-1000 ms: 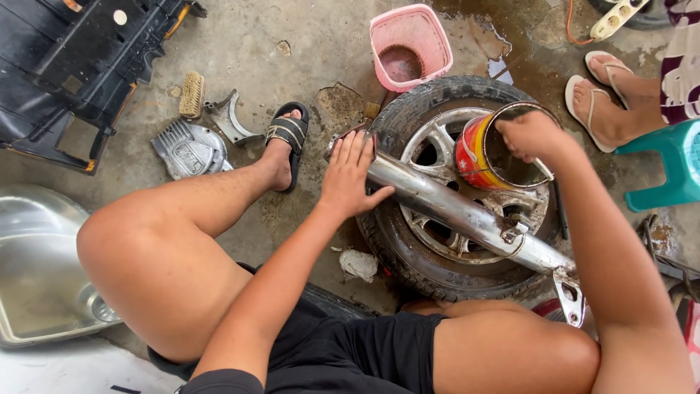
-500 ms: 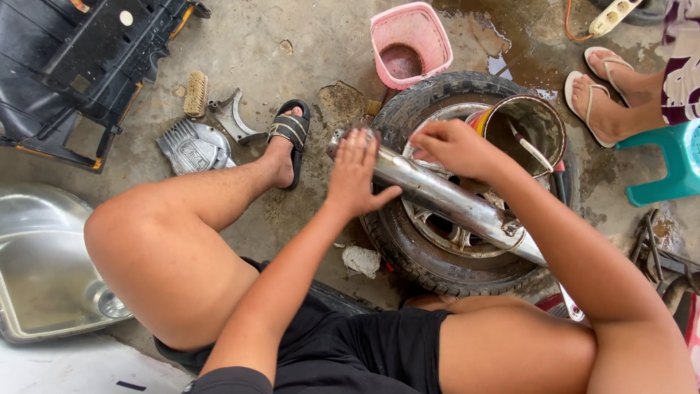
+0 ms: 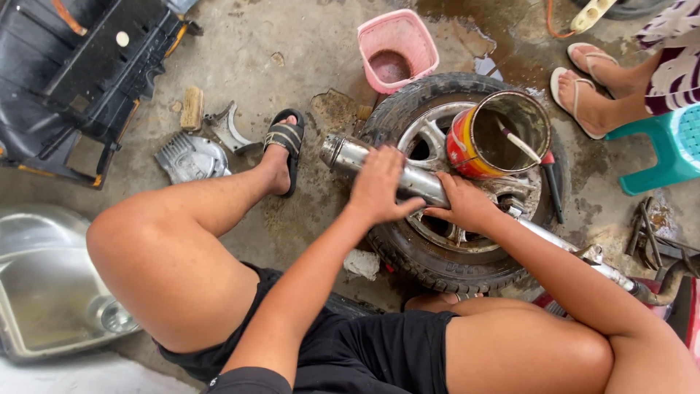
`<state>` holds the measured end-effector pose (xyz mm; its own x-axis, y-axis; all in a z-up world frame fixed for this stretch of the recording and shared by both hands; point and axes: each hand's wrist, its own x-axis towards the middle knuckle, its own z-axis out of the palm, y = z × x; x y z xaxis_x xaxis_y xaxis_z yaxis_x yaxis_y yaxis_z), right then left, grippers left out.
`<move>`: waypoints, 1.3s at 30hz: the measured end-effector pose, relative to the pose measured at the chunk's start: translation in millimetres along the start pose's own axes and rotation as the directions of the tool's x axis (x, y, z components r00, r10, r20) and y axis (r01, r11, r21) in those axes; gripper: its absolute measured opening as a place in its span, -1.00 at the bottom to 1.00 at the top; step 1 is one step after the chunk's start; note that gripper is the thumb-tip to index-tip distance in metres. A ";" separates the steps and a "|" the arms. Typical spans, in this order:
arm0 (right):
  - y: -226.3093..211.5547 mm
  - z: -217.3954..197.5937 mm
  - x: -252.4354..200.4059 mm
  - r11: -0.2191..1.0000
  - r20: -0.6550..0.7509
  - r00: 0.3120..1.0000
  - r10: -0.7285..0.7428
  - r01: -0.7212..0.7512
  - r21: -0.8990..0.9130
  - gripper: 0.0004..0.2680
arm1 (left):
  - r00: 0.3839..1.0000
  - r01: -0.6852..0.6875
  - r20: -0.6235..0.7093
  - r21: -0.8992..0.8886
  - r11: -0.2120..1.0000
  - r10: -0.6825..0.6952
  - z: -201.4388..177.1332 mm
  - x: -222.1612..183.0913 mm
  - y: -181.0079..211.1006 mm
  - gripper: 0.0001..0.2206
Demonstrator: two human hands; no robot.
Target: The person sits on the floor and scrubs a metal exhaust pipe resting on a tire using a small abrasive pad. They rotate the pipe to clean different sections and then use their fingers to wipe the surface.
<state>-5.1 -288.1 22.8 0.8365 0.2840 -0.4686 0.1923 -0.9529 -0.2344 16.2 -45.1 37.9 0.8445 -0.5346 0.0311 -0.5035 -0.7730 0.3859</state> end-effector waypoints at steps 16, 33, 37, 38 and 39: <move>2.1 18.0 0.6 0.998 -0.038 0.999 -0.026 0.024 -0.058 -0.29 | 0.990 -0.062 0.127 0.047 0.997 0.056 -7.6 -2.2 46.6 0.02; -13.8 -5.2 -15.2 0.999 0.000 1.000 -0.029 0.029 -0.013 -0.32 | 0.988 -0.119 0.097 0.011 0.993 0.117 -4.1 -20.4 43.0 0.05; -21.7 -21.7 -17.5 0.996 0.011 0.999 -0.044 0.043 0.073 -0.29 | 0.982 0.020 -0.188 0.139 0.990 0.006 -20.3 -36.5 -23.7 -0.01; -21.0 -21.3 -16.9 0.998 0.027 0.999 -0.033 0.031 0.063 -0.29 | 0.985 0.075 -0.161 0.118 0.990 -0.055 -19.9 -37.6 -24.6 0.03; -21.0 -21.6 -16.8 0.998 0.044 0.999 -0.022 0.020 0.053 -0.29 | 0.984 0.130 -0.133 0.098 0.987 -0.117 -20.6 -39.2 -25.4 0.06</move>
<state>-12.1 -275.1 54.0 0.8086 0.3094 -0.5005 0.1813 -0.9402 -0.2882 -0.4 2.5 45.9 0.9142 -0.3905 0.1084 -0.4047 -0.8656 0.2948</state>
